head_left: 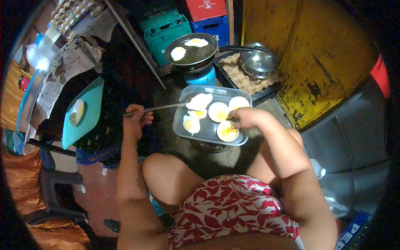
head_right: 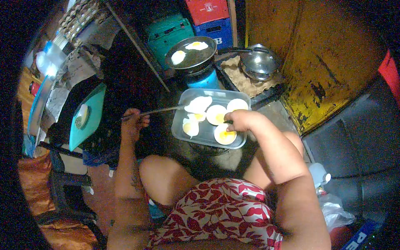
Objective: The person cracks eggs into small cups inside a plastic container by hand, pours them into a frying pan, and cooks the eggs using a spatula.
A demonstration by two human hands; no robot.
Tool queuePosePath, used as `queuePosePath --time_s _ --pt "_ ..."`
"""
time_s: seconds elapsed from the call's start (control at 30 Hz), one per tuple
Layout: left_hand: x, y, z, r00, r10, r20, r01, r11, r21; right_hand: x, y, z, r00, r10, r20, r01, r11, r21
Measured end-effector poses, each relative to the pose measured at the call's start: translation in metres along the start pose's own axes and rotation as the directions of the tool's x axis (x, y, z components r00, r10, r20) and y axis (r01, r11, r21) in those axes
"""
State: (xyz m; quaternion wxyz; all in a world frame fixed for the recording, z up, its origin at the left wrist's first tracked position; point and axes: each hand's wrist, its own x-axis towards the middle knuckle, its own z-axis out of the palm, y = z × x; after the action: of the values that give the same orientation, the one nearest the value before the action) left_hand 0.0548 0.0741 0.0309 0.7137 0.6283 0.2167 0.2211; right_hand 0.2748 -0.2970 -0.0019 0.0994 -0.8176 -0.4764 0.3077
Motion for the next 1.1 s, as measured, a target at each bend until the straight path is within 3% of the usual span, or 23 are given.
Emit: queuePosePath --time_s 0.17,0.4,0.8,0.87,1.0,1.1 --pt "-0.032 0.022 0.045 0.989 0.120 0.083 -0.136 0.966 0.220 0.002 -0.004 -0.002 1.000 0.026 0.014 -0.026 1.000 0.002" --pt "-0.044 0.017 0.061 0.976 0.161 0.144 -0.192 0.953 0.236 0.003 -0.002 0.000 0.999 0.028 0.019 -0.027 0.999 -0.036" --pt "-0.049 0.028 0.062 0.979 0.191 0.064 -0.202 0.938 0.283 0.004 0.005 0.008 1.000 0.005 0.004 -0.005 0.999 0.037" --pt "-0.049 0.032 0.059 0.953 0.288 0.094 -0.303 0.900 0.312 0.005 0.004 0.007 0.999 0.029 0.023 -0.030 0.998 0.059" --pt "-0.060 0.041 0.058 0.942 0.326 0.081 -0.332 0.865 0.376 0.003 0.001 0.003 1.000 0.015 0.014 -0.015 0.999 0.028" --pt "-0.070 0.043 0.053 0.947 0.319 -0.027 -0.293 0.897 0.331 -0.002 -0.002 -0.001 1.000 0.022 -0.002 -0.022 0.999 0.037"
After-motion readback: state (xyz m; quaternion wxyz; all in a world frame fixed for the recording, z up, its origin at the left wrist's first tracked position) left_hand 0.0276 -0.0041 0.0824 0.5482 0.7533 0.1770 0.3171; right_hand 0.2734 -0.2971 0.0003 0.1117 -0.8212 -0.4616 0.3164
